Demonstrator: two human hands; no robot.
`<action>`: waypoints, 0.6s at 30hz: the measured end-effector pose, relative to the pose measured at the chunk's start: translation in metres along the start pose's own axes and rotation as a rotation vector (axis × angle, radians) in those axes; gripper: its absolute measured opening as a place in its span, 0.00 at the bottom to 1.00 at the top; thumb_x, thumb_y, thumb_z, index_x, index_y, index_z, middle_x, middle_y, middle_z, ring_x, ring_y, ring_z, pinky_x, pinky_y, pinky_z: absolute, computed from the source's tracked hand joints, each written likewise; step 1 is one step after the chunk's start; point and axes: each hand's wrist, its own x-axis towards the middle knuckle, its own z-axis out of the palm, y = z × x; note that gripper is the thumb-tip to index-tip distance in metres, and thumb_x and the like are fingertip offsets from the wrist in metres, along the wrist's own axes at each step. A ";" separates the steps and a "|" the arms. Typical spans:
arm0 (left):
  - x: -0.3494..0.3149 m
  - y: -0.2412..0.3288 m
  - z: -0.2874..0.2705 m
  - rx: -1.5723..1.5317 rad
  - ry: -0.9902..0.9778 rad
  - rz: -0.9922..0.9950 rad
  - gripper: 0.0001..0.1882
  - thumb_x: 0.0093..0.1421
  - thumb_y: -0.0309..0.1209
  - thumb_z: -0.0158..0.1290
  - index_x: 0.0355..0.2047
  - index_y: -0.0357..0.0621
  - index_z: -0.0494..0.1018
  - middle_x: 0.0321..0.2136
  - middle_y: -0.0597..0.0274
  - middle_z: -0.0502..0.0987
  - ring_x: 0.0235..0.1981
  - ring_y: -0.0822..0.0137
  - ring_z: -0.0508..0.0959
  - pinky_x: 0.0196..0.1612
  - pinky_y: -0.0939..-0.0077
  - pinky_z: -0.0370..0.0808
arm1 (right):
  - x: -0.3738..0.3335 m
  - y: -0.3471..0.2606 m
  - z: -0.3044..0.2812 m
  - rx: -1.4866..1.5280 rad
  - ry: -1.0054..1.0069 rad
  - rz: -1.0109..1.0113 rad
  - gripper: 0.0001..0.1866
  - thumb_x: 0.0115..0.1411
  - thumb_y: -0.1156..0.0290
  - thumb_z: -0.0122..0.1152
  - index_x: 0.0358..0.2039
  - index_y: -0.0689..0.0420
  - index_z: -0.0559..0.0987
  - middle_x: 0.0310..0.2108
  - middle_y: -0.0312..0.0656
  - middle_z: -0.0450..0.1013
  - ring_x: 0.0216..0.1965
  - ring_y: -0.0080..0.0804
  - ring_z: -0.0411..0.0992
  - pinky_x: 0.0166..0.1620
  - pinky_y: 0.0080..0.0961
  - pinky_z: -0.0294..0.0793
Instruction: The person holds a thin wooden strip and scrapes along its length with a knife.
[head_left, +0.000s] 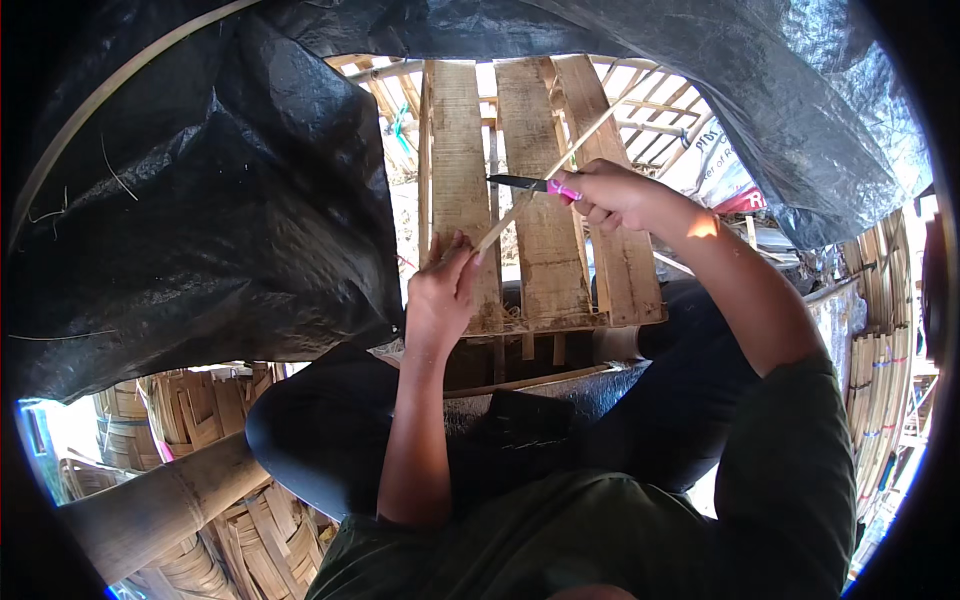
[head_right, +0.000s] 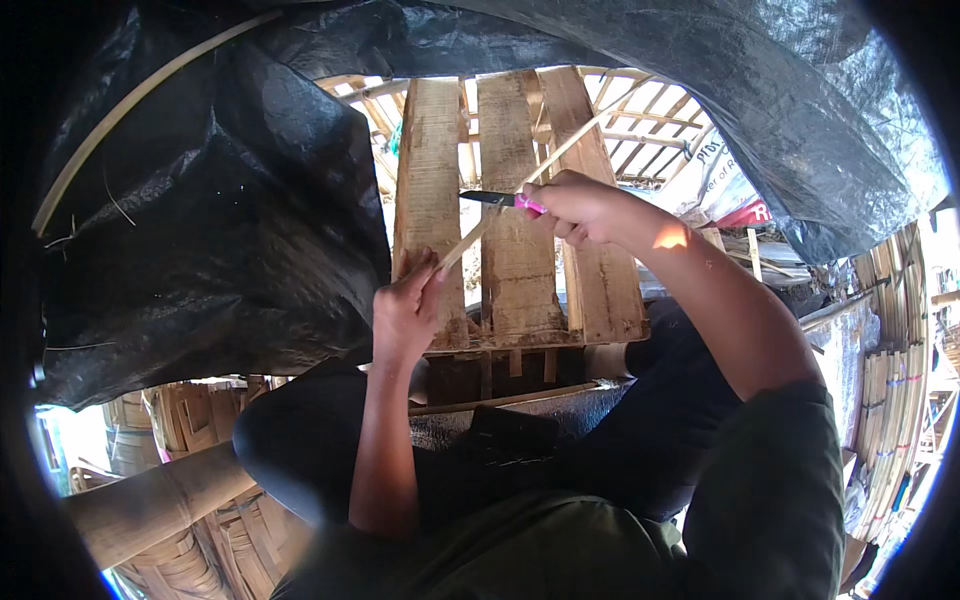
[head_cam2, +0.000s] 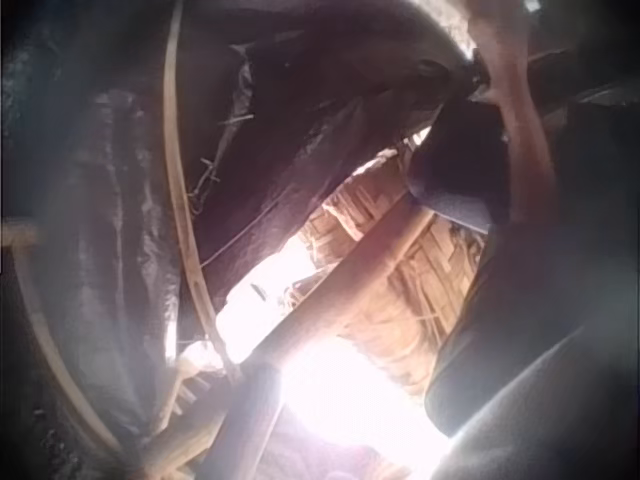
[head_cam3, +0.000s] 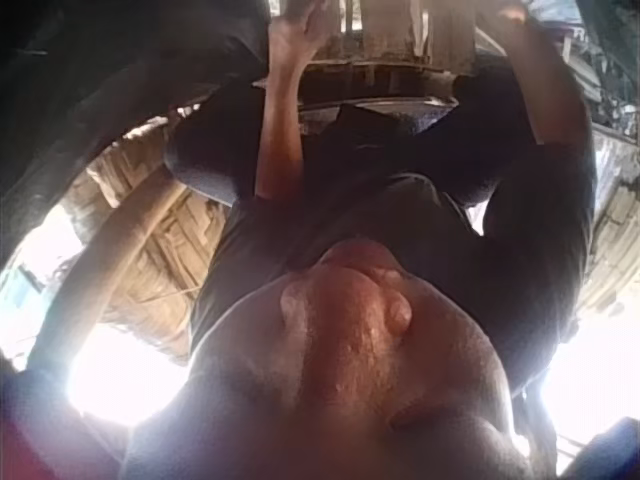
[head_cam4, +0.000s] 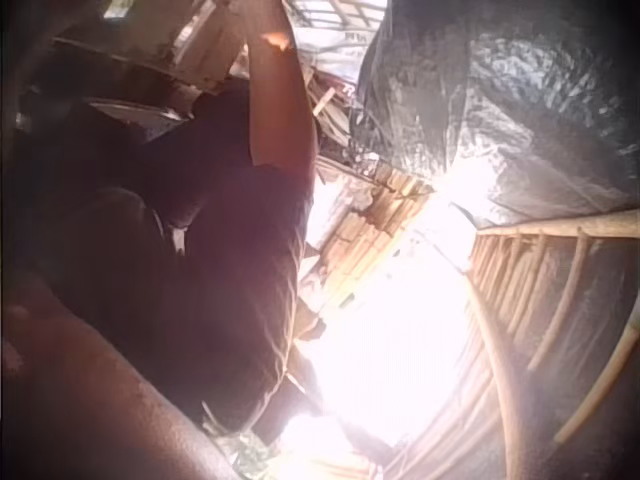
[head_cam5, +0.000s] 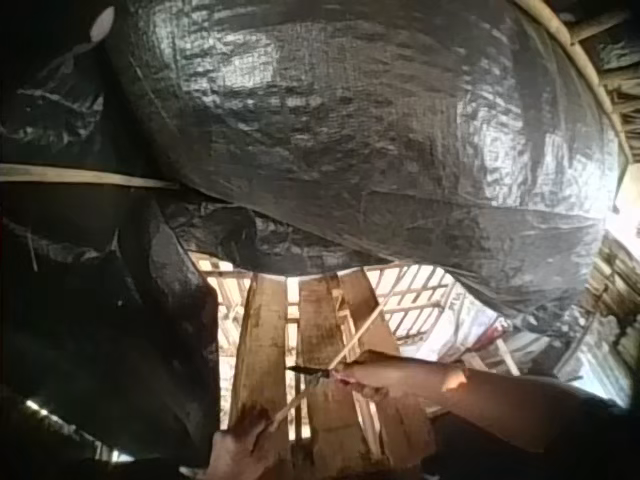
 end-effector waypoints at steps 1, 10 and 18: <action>-0.003 0.001 -0.003 0.025 -0.003 0.019 0.06 0.62 0.23 0.54 0.38 0.31 0.75 0.37 0.38 0.79 0.43 0.43 0.79 0.62 0.53 0.70 | -0.002 -0.003 0.003 0.001 -0.015 0.030 0.20 0.71 0.51 0.47 0.36 0.57 0.73 0.16 0.24 0.53 0.13 0.13 0.44 0.14 0.18 0.42; -0.008 -0.038 -0.040 -0.021 0.026 0.008 0.08 0.63 0.24 0.54 0.40 0.31 0.75 0.37 0.40 0.80 0.44 0.43 0.77 0.62 0.57 0.69 | 0.015 -0.044 0.042 -0.244 0.066 0.035 0.21 0.69 0.52 0.52 0.33 0.59 0.74 0.17 0.26 0.55 0.12 0.12 0.48 0.14 0.17 0.41; -0.021 -0.087 -0.085 -0.111 0.035 -0.106 0.04 0.62 0.23 0.53 0.37 0.35 0.74 0.36 0.41 0.80 0.37 0.42 0.79 0.55 0.57 0.76 | 0.045 -0.077 0.108 -0.458 0.184 -0.020 0.20 0.69 0.52 0.51 0.33 0.58 0.75 0.18 0.30 0.58 0.14 0.16 0.51 0.15 0.20 0.48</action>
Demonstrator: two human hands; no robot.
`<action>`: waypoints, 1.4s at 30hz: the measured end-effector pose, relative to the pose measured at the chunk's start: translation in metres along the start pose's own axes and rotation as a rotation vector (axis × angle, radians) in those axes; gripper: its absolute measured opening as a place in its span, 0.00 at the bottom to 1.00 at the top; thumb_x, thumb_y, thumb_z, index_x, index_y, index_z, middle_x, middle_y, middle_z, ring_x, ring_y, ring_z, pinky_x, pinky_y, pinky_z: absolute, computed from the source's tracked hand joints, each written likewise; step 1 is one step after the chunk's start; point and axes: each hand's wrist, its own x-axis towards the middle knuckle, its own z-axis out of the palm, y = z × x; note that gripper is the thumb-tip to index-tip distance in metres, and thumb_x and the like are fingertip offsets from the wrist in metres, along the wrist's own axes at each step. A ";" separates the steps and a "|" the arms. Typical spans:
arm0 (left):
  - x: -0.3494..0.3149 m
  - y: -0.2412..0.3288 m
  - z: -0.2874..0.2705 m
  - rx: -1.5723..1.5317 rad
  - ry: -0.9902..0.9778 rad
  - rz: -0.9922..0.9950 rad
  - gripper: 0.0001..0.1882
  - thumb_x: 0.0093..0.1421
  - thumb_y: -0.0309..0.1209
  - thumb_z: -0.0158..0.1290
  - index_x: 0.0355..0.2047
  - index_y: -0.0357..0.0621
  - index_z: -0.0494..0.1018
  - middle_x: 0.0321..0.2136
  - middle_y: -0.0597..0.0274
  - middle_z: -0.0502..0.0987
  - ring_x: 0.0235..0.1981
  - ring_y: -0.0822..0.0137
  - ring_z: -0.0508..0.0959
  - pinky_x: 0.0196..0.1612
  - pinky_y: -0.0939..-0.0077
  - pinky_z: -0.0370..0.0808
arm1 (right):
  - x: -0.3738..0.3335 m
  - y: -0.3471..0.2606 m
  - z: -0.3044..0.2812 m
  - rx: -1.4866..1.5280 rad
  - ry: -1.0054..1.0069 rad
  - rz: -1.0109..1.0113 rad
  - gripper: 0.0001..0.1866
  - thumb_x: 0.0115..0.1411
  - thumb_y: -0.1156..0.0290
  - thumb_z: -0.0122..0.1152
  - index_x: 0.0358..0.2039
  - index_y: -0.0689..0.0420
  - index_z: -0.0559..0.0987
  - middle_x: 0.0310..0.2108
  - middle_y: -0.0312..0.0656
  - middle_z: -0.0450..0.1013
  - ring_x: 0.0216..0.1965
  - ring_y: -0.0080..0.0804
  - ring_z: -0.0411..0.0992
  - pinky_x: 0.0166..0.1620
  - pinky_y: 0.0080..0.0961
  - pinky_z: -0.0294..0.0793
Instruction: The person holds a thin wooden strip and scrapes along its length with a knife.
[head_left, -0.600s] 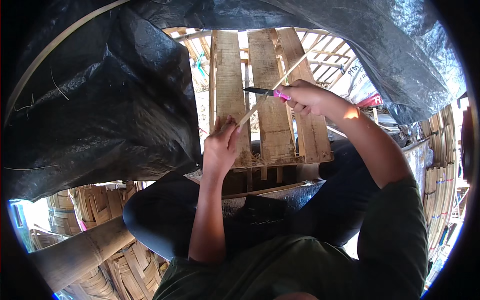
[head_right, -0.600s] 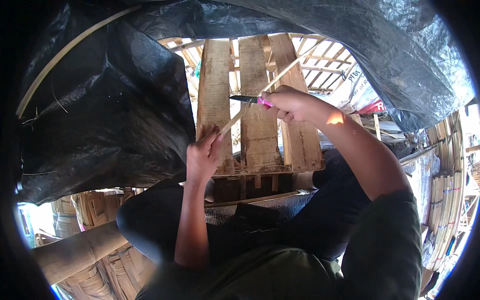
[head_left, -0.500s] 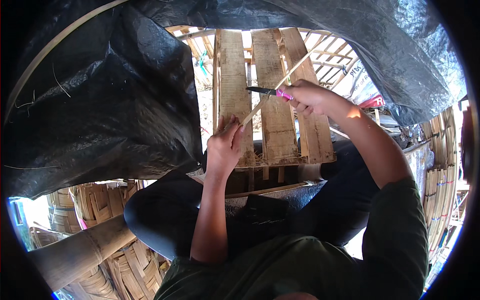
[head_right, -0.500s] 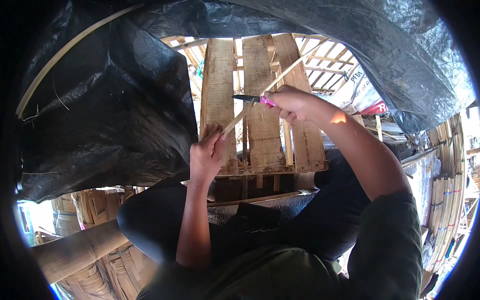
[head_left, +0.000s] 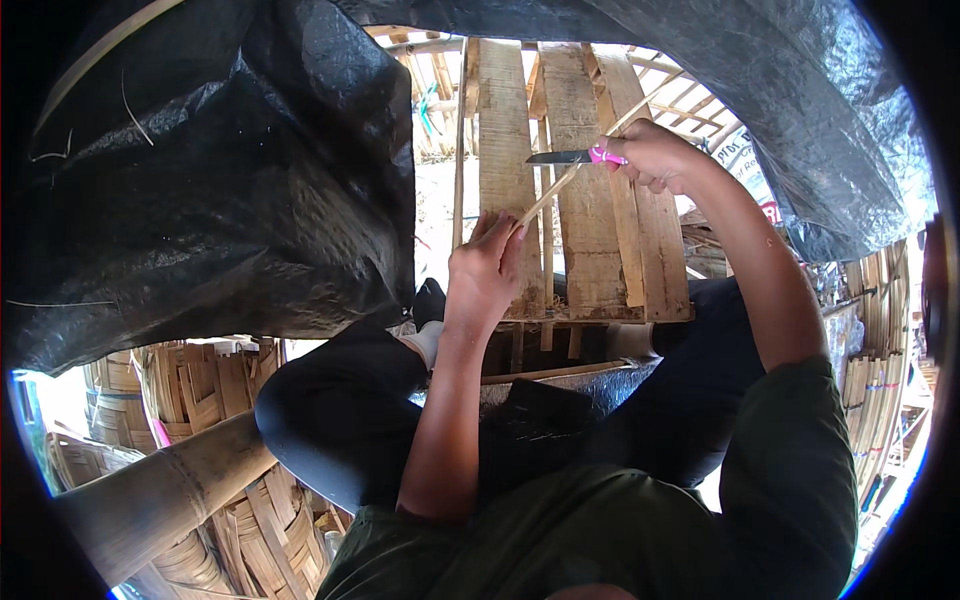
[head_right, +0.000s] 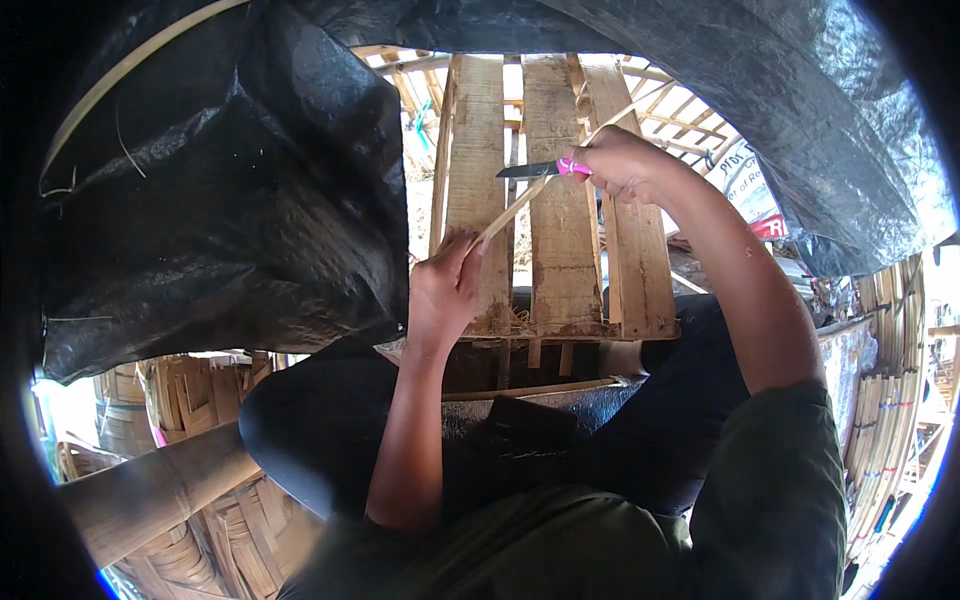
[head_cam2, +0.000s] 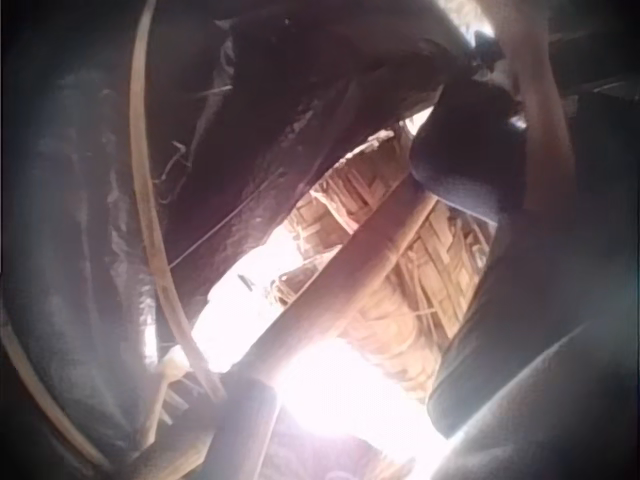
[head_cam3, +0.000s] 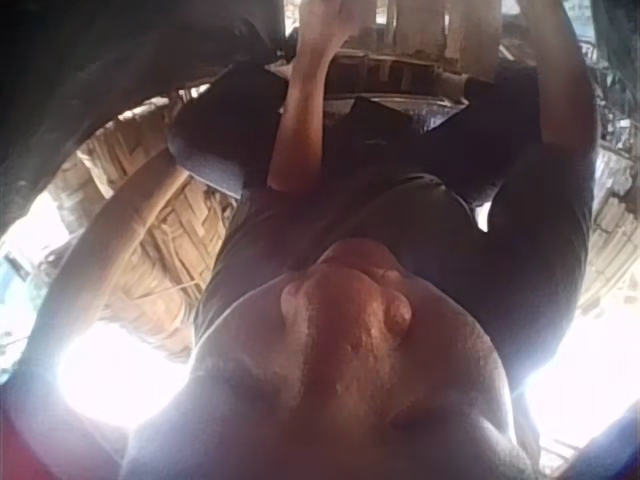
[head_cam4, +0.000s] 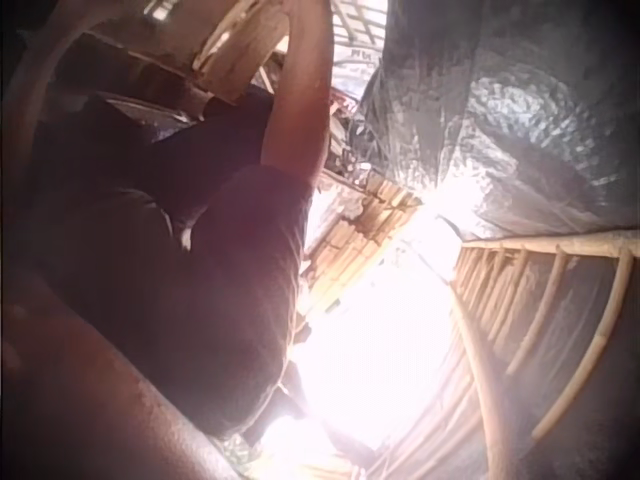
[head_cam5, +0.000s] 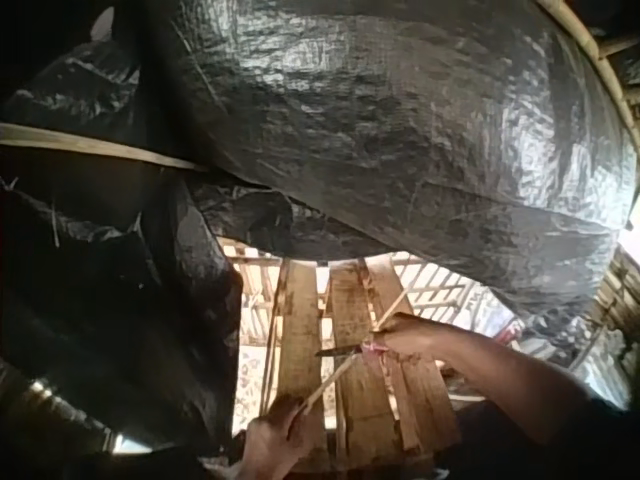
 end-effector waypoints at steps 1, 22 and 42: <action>-0.002 -0.006 -0.005 0.000 0.009 -0.005 0.04 0.62 0.23 0.53 0.37 0.35 0.74 0.36 0.41 0.80 0.37 0.42 0.79 0.55 0.57 0.76 | 0.009 -0.002 0.010 0.105 0.210 -0.036 0.19 0.69 0.53 0.50 0.34 0.58 0.75 0.18 0.31 0.58 0.15 0.18 0.53 0.16 0.22 0.50; 0.015 0.017 0.037 0.133 0.039 0.051 0.09 0.64 0.26 0.53 0.41 0.33 0.77 0.33 0.42 0.81 0.34 0.41 0.78 0.58 0.60 0.74 | 0.070 0.075 -0.032 0.569 0.682 0.015 0.19 0.72 0.57 0.44 0.25 0.52 0.67 0.15 0.27 0.56 0.12 0.17 0.48 0.14 0.22 0.47; 0.012 0.009 0.027 0.022 0.000 -0.043 0.07 0.62 0.24 0.53 0.39 0.34 0.75 0.34 0.40 0.80 0.37 0.39 0.79 0.55 0.54 0.76 | 0.038 0.062 0.008 -0.150 0.580 -0.354 0.16 0.67 0.60 0.53 0.30 0.60 0.75 0.15 0.39 0.67 0.12 0.30 0.61 0.16 0.29 0.60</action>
